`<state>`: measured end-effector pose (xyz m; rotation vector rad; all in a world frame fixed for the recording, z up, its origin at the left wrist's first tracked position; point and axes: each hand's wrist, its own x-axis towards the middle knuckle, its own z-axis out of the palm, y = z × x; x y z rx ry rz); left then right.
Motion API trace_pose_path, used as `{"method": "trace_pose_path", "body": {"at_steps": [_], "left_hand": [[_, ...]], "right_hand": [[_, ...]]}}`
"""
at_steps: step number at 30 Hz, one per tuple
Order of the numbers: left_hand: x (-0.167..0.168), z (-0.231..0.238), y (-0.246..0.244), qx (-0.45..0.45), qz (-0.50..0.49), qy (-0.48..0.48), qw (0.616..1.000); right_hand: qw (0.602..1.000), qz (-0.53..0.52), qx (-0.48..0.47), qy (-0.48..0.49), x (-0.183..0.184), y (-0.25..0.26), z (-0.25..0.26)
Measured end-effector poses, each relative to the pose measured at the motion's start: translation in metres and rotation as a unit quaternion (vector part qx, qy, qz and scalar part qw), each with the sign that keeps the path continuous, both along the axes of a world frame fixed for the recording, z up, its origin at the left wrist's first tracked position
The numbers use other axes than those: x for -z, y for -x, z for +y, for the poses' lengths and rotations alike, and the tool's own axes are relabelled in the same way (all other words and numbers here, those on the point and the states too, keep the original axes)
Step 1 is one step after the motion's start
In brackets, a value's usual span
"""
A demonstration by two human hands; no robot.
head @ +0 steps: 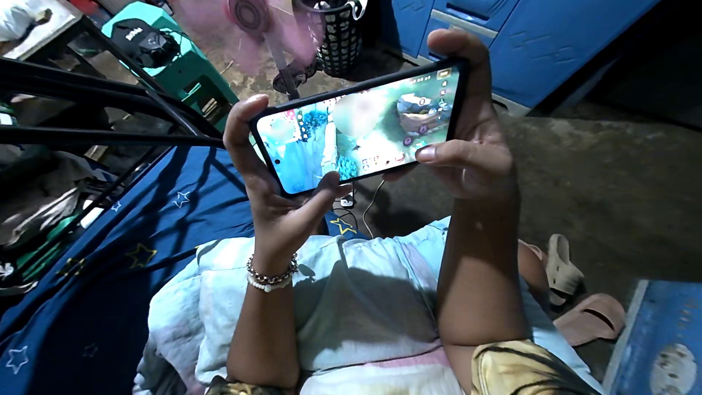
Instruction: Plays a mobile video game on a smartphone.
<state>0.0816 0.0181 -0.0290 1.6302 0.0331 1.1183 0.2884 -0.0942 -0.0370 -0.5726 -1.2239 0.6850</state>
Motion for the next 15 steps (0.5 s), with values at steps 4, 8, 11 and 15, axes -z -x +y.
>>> {"method": "trace_pose_path", "body": {"at_steps": [4,8,11,15], "left_hand": [[-0.0004,-0.0002,-0.0001,-0.003,0.003,-0.001,1.0],[-0.0003,0.0004,-0.0005,-0.005,-0.001,-0.006,1.0],[-0.0006,0.0006,-0.001,-0.003,-0.004,-0.008,1.0],[-0.0011,0.0003,-0.0016,0.001,-0.006,0.001,1.0]], "right_hand": [[1.0,0.004,0.001,0.0,0.0003,0.0002,0.0002],[1.0,0.016,-0.007,-0.004,0.0002,0.0014,0.0005],[1.0,0.011,-0.005,-0.001,0.0001,0.0009,0.0001],[1.0,0.01,-0.01,-0.006,0.0002,-0.0002,0.0008]]}}
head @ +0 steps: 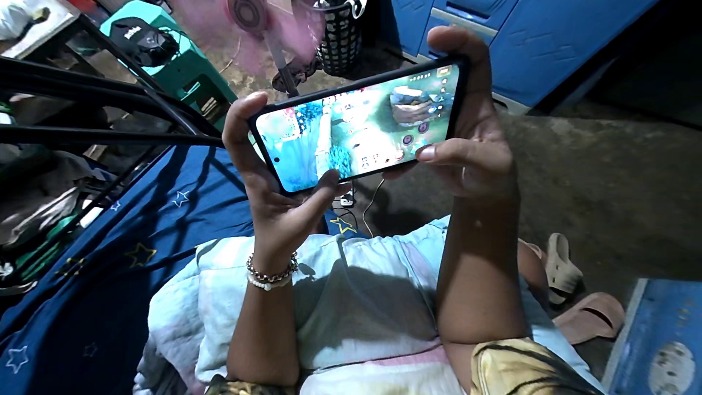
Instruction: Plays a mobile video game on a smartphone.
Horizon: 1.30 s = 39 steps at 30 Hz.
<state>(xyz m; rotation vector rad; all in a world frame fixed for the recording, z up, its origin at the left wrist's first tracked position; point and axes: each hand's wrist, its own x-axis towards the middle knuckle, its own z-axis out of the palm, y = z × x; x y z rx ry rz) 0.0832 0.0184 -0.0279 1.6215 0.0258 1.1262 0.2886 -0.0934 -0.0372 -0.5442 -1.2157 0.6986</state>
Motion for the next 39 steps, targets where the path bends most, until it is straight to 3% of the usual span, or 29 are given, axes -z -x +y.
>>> {"method": "trace_pose_path", "body": {"at_steps": [15,39], "left_hand": [[0.0,0.0006,-0.0001,-0.019,0.01,-0.026,0.999],[0.0021,-0.0022,-0.0006,-0.009,-0.012,0.025,1.0]], "right_hand": [[1.0,-0.008,0.006,-0.003,0.0007,-0.0004,0.0006],[1.0,-0.022,0.006,-0.001,0.0012,-0.0001,-0.0006]]}}
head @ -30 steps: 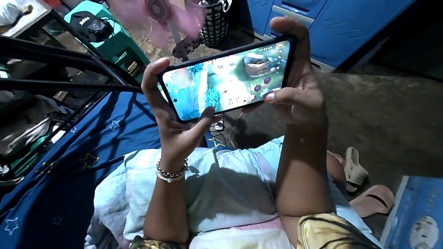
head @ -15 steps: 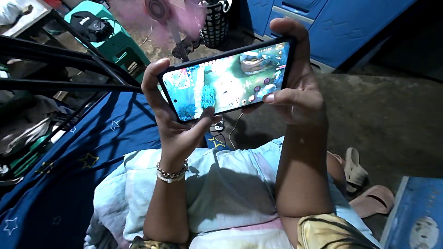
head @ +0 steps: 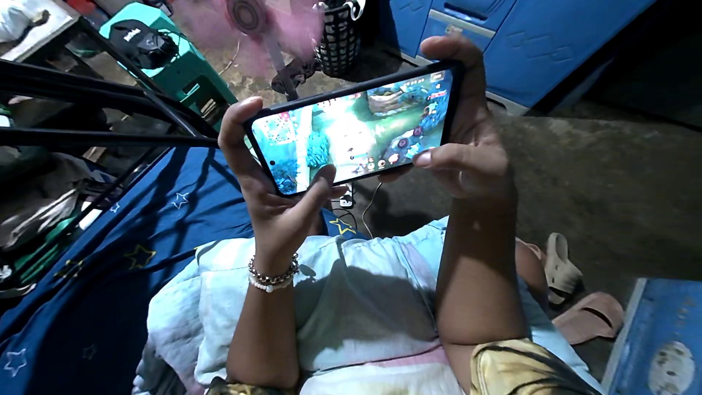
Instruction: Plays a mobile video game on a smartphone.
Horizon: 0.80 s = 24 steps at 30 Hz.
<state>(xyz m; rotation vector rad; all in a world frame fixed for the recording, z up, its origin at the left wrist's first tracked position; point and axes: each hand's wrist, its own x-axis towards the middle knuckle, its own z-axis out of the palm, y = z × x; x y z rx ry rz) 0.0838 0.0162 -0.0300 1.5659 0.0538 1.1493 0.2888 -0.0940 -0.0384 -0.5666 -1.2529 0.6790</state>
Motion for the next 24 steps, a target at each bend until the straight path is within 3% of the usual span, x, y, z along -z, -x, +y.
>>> {"method": "trace_pose_path", "body": {"at_steps": [24], "left_hand": [[-0.0001,-0.0019,-0.0009,-0.051,-0.007,0.01,0.999]], "right_hand": [[0.999,-0.037,0.018,-0.026,0.0013,0.004,0.0053]]}}
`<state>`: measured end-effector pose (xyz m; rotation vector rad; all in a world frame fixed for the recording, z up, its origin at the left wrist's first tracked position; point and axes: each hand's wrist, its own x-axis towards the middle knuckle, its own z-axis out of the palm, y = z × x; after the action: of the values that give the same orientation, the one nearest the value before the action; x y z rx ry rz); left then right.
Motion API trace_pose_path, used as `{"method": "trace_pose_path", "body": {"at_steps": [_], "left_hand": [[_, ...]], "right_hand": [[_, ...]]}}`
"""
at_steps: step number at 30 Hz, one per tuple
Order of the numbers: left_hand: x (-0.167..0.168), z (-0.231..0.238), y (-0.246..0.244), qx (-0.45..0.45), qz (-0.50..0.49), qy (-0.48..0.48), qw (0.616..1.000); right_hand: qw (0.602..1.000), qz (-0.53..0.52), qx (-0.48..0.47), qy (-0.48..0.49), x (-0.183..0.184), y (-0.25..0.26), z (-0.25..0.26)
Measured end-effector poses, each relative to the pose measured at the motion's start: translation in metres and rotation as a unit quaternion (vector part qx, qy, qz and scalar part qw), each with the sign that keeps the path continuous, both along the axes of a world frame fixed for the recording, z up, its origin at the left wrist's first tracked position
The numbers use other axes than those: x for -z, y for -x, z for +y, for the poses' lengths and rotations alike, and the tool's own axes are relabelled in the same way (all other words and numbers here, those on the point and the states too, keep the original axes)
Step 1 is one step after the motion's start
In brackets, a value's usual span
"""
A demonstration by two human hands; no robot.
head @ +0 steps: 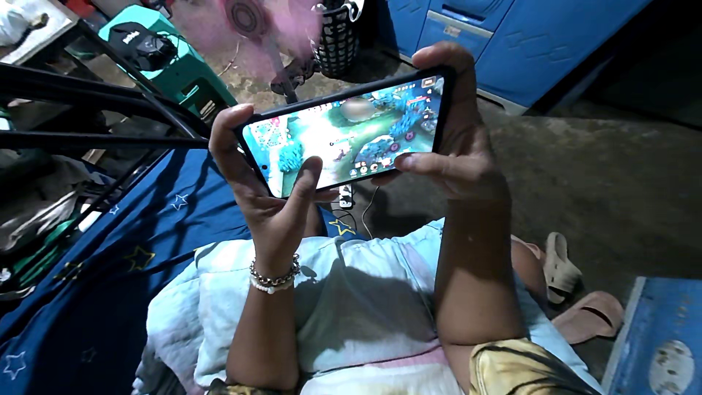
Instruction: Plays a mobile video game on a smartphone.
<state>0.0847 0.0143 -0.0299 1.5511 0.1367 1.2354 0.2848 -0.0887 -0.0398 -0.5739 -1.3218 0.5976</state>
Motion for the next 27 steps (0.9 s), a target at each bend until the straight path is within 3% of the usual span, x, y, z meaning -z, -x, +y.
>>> {"method": "trace_pose_path", "body": {"at_steps": [27], "left_hand": [[0.0,0.0047,0.0012,0.016,-0.004,0.004,1.0]], "right_hand": [[0.999,-0.016,0.026,0.018,-0.0008,0.0006,-0.0013]]}}
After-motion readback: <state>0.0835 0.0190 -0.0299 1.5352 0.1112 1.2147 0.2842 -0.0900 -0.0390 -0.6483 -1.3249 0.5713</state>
